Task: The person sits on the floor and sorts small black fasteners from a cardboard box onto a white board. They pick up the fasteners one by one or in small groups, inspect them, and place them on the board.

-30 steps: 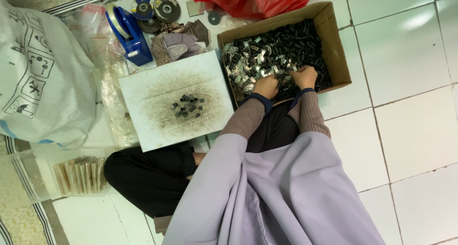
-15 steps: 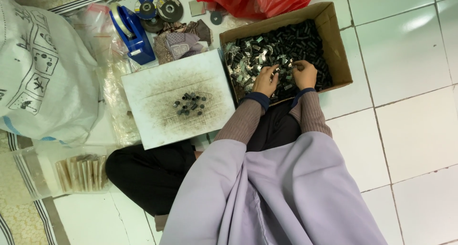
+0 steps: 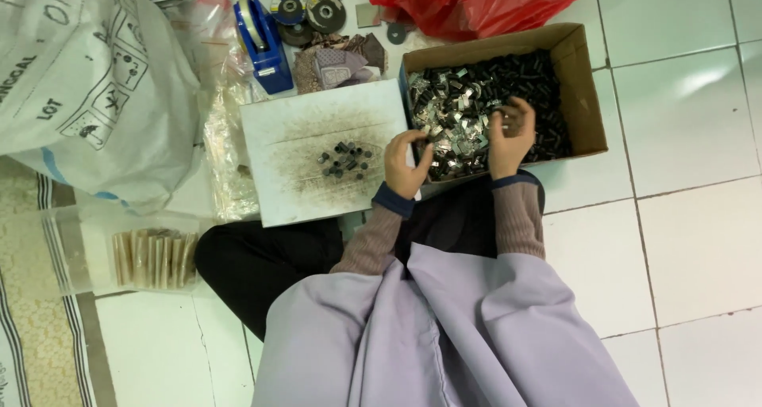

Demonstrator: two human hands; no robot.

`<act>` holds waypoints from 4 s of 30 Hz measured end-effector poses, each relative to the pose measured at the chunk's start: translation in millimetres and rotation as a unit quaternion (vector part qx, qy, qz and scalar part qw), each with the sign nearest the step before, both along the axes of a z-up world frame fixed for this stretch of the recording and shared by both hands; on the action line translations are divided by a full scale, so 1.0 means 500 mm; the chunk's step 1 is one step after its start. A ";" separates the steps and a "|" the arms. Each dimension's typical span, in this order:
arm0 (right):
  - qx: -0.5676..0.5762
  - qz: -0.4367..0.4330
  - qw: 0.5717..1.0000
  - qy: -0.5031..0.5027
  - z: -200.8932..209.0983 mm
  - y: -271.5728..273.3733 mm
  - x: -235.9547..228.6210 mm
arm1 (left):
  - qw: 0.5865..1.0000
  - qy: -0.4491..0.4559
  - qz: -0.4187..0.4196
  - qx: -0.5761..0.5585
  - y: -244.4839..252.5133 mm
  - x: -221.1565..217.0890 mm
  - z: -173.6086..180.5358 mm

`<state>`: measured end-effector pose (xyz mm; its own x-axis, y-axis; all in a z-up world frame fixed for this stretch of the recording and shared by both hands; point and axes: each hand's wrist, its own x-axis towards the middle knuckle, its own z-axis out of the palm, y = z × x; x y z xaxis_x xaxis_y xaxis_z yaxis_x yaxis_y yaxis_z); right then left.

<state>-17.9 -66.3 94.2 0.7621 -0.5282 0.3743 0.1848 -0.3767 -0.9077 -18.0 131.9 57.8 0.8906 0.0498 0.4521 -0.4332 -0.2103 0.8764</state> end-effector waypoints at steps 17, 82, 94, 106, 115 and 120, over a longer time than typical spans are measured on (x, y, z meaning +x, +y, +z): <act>-0.128 0.211 0.949 0.196 -0.114 0.388 -0.063 | 0.941 0.090 0.249 0.213 0.385 -0.105 -0.162; -0.327 0.284 0.889 0.150 -0.068 0.396 -0.027 | 0.921 0.134 0.094 0.353 0.363 -0.055 -0.081; -0.160 0.263 0.923 0.231 -0.005 0.430 -0.032 | 0.946 0.172 0.099 0.255 0.374 -0.054 -0.077; -0.205 0.459 0.858 0.109 0.018 0.773 0.027 | 0.918 0.197 0.310 0.152 0.671 0.007 -0.159; -0.288 0.507 0.781 0.222 -0.238 0.948 0.143 | 0.804 0.449 0.224 0.319 0.777 0.040 -0.380; -0.381 0.465 0.747 0.282 -0.299 0.972 0.162 | 0.753 0.467 0.231 0.401 0.772 0.057 -0.408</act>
